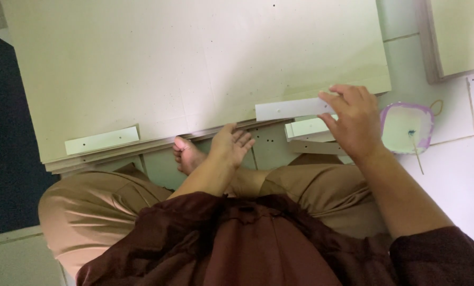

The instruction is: The person applies glue to a small white wooden strip using a stick and then attaches it to the edge of a larger white board. They press the strip firmly into place and repeat the process with another strip on a different section of the board.

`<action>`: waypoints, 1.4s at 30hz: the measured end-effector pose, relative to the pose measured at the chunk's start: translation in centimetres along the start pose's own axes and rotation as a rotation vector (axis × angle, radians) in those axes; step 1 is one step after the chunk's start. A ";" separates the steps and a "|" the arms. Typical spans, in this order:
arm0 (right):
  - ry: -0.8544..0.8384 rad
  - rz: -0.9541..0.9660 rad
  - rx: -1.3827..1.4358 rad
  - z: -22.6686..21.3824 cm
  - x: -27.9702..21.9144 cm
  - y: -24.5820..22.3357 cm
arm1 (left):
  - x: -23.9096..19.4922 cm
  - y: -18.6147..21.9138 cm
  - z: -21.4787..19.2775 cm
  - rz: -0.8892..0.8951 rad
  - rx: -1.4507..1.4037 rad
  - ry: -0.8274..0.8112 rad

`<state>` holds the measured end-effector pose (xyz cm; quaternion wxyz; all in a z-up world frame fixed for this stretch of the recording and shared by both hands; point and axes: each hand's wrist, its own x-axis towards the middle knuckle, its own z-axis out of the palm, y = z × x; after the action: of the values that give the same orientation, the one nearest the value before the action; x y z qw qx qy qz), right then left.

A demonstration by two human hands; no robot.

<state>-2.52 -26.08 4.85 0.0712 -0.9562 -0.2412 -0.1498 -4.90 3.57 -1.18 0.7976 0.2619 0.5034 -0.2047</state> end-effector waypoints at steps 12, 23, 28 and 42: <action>-0.438 1.236 0.553 -1.8 2.0 10.4 | -3.0 5.6 2.3 -0.114 -0.282 0.116; -0.271 1.194 0.518 -1.3 0.6 11.6 | -4.5 6.6 2.8 -0.079 -0.321 0.110; -0.193 1.140 0.577 -3.5 1.1 9.9 | -3.9 7.4 1.7 -0.050 -0.352 0.034; -0.367 1.021 0.622 -4.4 3.0 4.7 | -3.3 8.9 -0.3 -0.038 -0.314 0.377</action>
<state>1.11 -29.76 9.70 0.3661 -0.8956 0.2058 0.1469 -1.27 10.90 3.60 0.7165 0.1589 0.6737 -0.0864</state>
